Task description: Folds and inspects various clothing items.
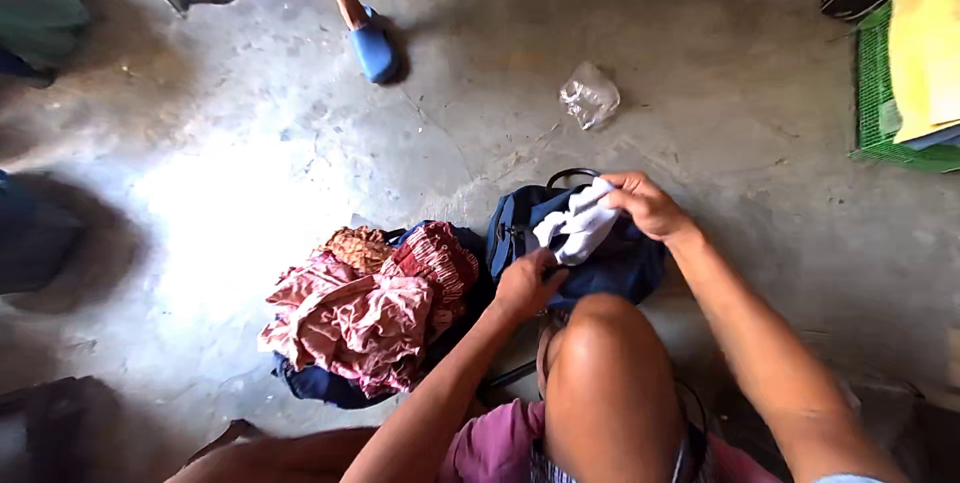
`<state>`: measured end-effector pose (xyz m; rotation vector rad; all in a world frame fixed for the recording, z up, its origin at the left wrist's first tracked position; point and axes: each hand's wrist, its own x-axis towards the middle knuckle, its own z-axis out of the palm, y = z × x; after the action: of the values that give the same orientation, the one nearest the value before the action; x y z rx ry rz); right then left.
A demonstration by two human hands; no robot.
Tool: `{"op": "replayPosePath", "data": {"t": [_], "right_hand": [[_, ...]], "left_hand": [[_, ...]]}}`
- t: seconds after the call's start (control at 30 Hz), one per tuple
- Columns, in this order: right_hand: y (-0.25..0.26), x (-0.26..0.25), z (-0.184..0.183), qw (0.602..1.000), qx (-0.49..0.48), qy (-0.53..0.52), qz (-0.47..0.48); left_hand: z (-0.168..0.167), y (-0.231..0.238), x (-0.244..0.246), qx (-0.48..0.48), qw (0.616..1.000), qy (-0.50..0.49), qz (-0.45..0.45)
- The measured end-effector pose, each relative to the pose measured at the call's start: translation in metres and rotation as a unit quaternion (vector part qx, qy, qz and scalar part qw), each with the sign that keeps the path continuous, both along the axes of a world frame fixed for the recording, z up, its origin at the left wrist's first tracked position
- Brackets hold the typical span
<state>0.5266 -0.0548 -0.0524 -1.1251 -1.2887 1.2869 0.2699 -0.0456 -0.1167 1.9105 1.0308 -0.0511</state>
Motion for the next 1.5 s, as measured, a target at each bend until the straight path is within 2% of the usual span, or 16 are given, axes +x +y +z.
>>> {"op": "replayPosePath", "data": {"t": [0.07,0.13,0.23,0.33,0.43,0.5,0.57,0.63,0.7,0.73,0.83,0.93,1.07,1.23,1.4,1.5], "right_hand": [[0.008,-0.001,0.061,0.998,0.062,0.019,-0.004],[0.017,-0.021,0.117,0.995,0.094,0.035,0.023],[0.028,-0.065,0.204,0.981,0.175,0.040,0.066],[0.034,-0.097,0.293,0.954,0.296,-0.025,0.041],[0.041,-0.103,0.366,0.933,0.346,-0.100,0.001],[0.044,-0.103,0.399,0.907,0.361,-0.217,-0.015],[0.039,-0.108,0.419,0.858,0.317,-0.402,-0.036],[0.033,-0.121,0.426,0.793,0.234,-0.562,-0.026],[0.038,-0.126,0.422,0.738,0.168,-0.653,-0.027],[0.041,-0.122,0.419,0.728,0.147,-0.669,-0.034],[0.054,-0.094,0.410,0.772,0.152,-0.613,-0.068],[0.057,-0.087,0.402,0.818,0.152,-0.548,-0.081],[0.047,-0.120,0.413,0.795,0.158,-0.567,-0.149],[0.049,-0.142,0.427,0.798,0.213,-0.538,-0.169],[0.033,-0.199,0.447,0.852,0.258,-0.440,-0.118],[0.031,-0.243,0.452,0.882,0.248,-0.396,-0.065]], "left_hand": [[0.039,0.007,0.006,0.061,0.984,-0.109,0.130],[0.084,0.017,0.010,0.131,0.958,-0.195,0.165],[0.168,0.036,0.004,0.183,0.933,-0.286,0.116],[0.245,0.052,-0.018,0.239,0.883,-0.402,0.047],[0.319,0.054,-0.057,0.242,0.862,-0.444,0.023],[0.360,0.059,-0.091,0.261,0.856,-0.445,0.042],[0.397,0.064,-0.123,0.333,0.853,-0.397,0.060],[0.430,0.063,-0.152,0.434,0.847,-0.298,0.067],[0.458,0.057,-0.177,0.500,0.844,-0.186,0.056],[0.467,0.055,-0.189,0.517,0.843,-0.135,0.052],[0.488,0.051,-0.221,0.542,0.837,-0.053,0.061],[0.504,0.046,-0.250,0.549,0.831,-0.037,0.082],[0.508,0.011,-0.263,0.523,0.843,-0.082,0.092],[0.468,-0.024,-0.282,0.511,0.839,-0.151,0.106],[0.414,0.005,-0.318,0.461,0.826,-0.030,0.323],[0.393,-0.001,-0.294,0.430,0.821,-0.066,0.370]]}}
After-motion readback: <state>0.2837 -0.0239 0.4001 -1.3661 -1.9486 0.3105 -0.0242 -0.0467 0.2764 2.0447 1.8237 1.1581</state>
